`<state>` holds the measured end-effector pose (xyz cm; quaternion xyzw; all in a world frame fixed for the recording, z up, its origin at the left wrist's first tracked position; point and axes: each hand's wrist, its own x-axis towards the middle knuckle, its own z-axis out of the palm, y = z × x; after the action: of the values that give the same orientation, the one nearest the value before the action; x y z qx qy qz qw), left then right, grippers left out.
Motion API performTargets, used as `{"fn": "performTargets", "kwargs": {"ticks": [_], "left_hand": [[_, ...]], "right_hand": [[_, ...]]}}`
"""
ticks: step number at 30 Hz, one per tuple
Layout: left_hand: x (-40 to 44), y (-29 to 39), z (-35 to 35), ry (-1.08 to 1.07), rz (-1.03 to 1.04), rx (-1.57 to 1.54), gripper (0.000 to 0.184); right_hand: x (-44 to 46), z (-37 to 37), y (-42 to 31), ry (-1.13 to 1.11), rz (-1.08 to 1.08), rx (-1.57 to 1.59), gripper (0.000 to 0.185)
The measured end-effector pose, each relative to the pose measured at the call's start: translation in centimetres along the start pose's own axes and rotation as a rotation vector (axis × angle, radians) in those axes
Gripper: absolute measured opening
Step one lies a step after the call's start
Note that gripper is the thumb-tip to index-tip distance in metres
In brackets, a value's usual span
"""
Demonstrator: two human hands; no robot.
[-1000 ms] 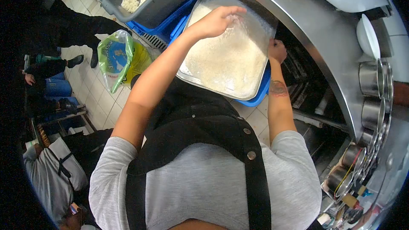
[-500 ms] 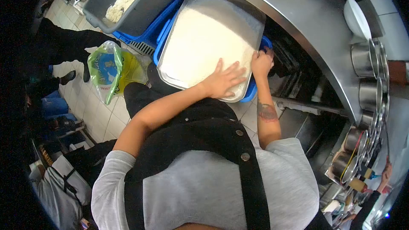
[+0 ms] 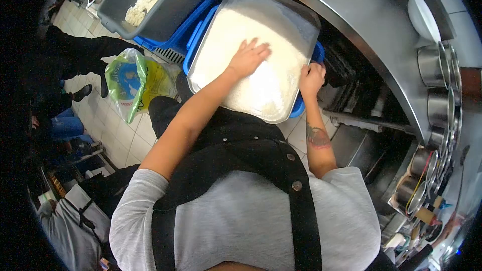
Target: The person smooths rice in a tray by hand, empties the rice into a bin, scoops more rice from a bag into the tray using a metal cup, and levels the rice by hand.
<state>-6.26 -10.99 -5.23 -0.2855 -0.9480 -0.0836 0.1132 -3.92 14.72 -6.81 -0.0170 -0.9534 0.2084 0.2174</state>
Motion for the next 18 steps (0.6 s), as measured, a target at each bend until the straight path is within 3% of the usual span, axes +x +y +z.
{"fn": "performTargets", "kwargs": {"ticks": [3,7,9,10,13,18], "left_hand": [[0.3,0.3,-2.6,-0.211,-0.309,-0.193,0.027],[-1.2,0.2,-2.8,-0.065,-0.312,-0.678,0.030],[-1.0,1.2,-6.9,-0.058,-0.338,-0.867,0.033],[-0.5,0.8,-8.2,-0.035,-0.306,-0.909,0.040],[1.2,-0.4,-11.0,0.116,-0.197,-0.961,0.038],[2.2,-1.7,-14.4,0.008,-0.174,-0.941,0.036]], "right_hand": [[0.0,0.0,-0.3,0.010,0.028,0.002,0.021],[0.1,0.3,0.1,0.019,0.043,0.072,0.020],[0.0,0.2,0.0,0.026,0.044,0.095,0.020],[0.0,0.1,-0.1,0.026,0.048,0.096,0.020],[0.0,0.1,0.0,0.014,0.043,0.065,0.020],[0.0,0.0,-0.1,-0.001,0.071,0.059,0.020]]}}
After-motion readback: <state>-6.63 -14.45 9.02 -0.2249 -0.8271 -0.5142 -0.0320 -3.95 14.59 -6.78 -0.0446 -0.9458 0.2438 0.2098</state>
